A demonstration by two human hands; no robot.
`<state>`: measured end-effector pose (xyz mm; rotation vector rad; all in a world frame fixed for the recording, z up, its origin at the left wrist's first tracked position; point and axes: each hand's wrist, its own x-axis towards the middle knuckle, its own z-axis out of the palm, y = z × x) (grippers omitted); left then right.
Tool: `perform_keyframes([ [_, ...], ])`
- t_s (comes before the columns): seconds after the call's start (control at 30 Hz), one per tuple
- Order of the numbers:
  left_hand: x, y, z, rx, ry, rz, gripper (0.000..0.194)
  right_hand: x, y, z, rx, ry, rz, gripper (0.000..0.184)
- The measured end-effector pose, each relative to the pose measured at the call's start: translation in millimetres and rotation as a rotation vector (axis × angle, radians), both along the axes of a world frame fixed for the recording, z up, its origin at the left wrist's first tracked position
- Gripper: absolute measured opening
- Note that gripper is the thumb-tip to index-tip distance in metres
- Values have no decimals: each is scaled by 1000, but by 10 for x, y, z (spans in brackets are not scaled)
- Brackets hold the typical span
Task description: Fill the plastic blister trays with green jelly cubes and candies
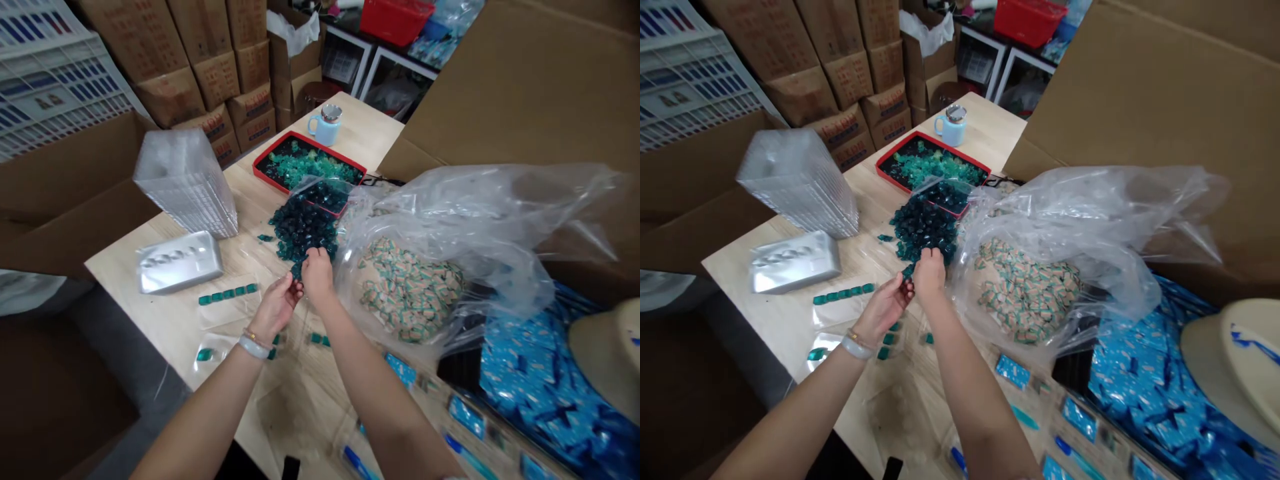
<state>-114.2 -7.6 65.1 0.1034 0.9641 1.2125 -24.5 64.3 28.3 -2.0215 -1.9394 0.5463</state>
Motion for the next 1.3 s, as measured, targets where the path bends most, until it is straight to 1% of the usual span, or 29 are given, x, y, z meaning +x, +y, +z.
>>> perform_keyframes([
  [0.1, -68, -115, 147, 97, 11, -61, 16, 152, 137, -35, -81, -67, -41, 28],
  [0.17, -104, -170, 181, 89, 6, -70, 16, 270, 156, -19, -89, -63, -22, 29],
  [0.23, -113, -185, 154, 67, 8, -65, 17, 358, 118, 30, -57, -61, 14, 32],
  [0.3, -89, -167, 93, 58, 28, -73, 17, 412, 55, 92, -18, -54, 29, 37],
  [0.4, -18, -127, 11, 50, 84, -102, 18, 462, -37, 169, 20, 22, 43, 42],
  [0.47, 27, -112, -10, 47, 109, -111, 18, 499, -109, 206, 64, 187, 78, 40],
  [0.5, 46, -110, -11, 53, 112, -119, 18, 522, -157, 223, 66, 316, 117, 37],
  [0.53, 66, -110, -6, 66, 110, -132, 18, 550, -214, 241, 27, 471, 166, 32],
  [0.6, 116, -117, 14, 106, 108, -191, 18, 623, -350, 281, -174, 804, 260, 24],
  [0.63, 153, -123, 26, 124, 111, -236, 18, 671, -424, 304, -291, 944, 271, 22],
  [0.67, 201, -130, 38, 140, 119, -286, 18, 726, -498, 330, -382, 1053, 250, 21],
  [0.7, 261, -140, 49, 153, 135, -331, 18, 787, -570, 359, -437, 1132, 203, 20],
  [0.8, 492, -188, 70, 200, 214, -401, 20, 991, -777, 444, -496, 1288, 30, 19],
  [0.87, 653, -247, 71, 223, 214, -440, 24, 1120, -925, 470, -527, 1379, -64, 17],
  [0.9, 723, -289, 65, 230, 192, -480, 26, 1175, -1009, 465, -529, 1410, -109, 17],
  [0.97, 824, -399, 30, 238, 178, -580, 28, 1263, -1202, 415, -499, 1403, -184, 17],
  [1.03, 869, -546, -41, 225, 245, -658, 29, 1319, -1422, 325, -424, 1298, -229, 17],
  [1.07, 874, -629, -87, 204, 284, -686, 30, 1337, -1536, 274, -383, 1227, -224, 17],
  [1.13, 868, -796, -190, 135, 309, -736, 31, 1365, -1752, 175, -323, 1090, -139, 20],
  [1.2, 856, -930, -286, 84, 270, -807, 32, 1395, -1929, 88, -309, 984, -14, 18],
  [1.23, 855, -970, -326, 87, 266, -840, 32, 1417, -1995, 46, -297, 923, 27, 16],
  [1.27, 858, -987, -361, 112, 304, -855, 32, 1445, -2044, 5, -268, 849, 39, 15],
  [1.3, 866, -981, -390, 162, 398, -847, 31, 1476, -2075, -36, -223, 762, 29, 15],
])
